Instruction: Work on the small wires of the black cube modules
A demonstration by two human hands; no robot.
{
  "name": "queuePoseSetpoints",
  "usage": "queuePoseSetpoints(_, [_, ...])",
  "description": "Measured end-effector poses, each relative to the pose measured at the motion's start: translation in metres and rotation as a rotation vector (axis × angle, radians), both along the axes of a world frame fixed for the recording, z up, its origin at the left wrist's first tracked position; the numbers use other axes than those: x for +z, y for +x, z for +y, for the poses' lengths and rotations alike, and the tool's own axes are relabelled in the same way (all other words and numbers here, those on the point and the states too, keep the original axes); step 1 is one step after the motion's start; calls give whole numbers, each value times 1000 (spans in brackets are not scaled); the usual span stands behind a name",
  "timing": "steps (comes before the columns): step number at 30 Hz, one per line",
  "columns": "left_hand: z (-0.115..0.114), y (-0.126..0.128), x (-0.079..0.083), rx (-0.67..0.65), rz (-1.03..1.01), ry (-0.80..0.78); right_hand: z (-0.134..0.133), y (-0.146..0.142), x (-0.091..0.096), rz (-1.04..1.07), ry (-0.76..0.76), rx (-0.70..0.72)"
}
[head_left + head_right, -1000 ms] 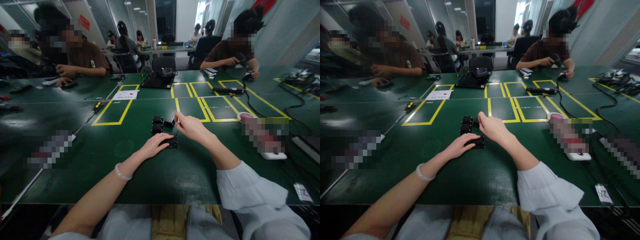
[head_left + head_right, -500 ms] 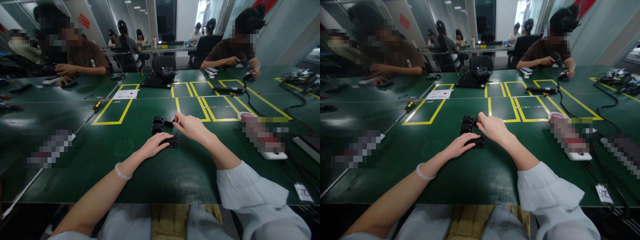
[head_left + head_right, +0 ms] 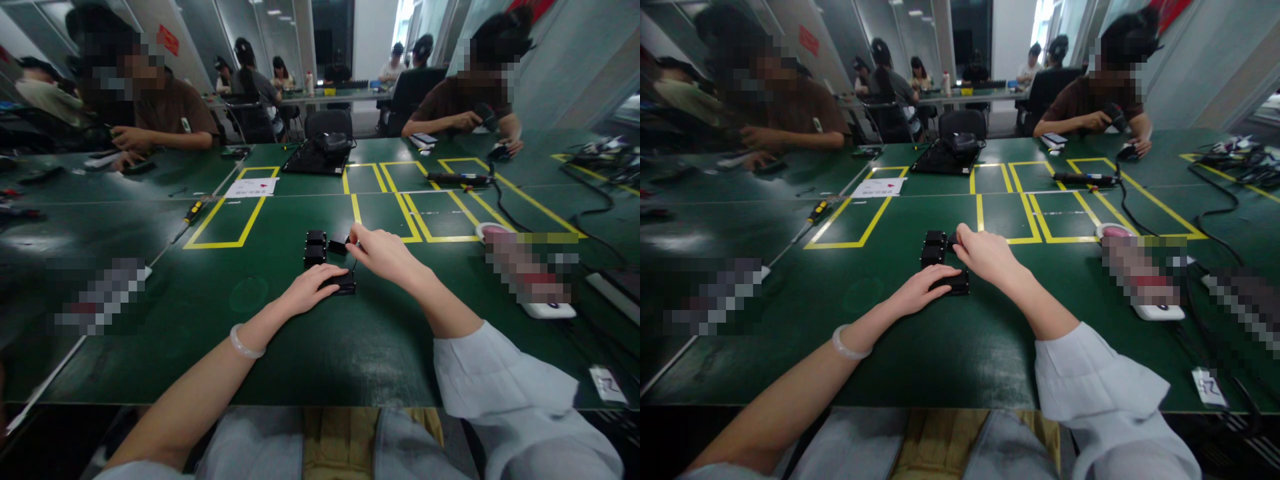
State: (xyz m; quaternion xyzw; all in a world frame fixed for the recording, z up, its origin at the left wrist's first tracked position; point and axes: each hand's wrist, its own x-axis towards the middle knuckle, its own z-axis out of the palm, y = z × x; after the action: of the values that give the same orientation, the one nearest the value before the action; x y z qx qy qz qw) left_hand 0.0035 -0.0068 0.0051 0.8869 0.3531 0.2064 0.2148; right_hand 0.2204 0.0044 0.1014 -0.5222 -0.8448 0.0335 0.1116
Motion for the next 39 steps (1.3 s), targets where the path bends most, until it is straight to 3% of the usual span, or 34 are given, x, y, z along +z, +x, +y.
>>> queuePoseSetpoints(39, [0, 0, 0, -8, -11, -17, -1, -2, -1, 12, -2, 16])
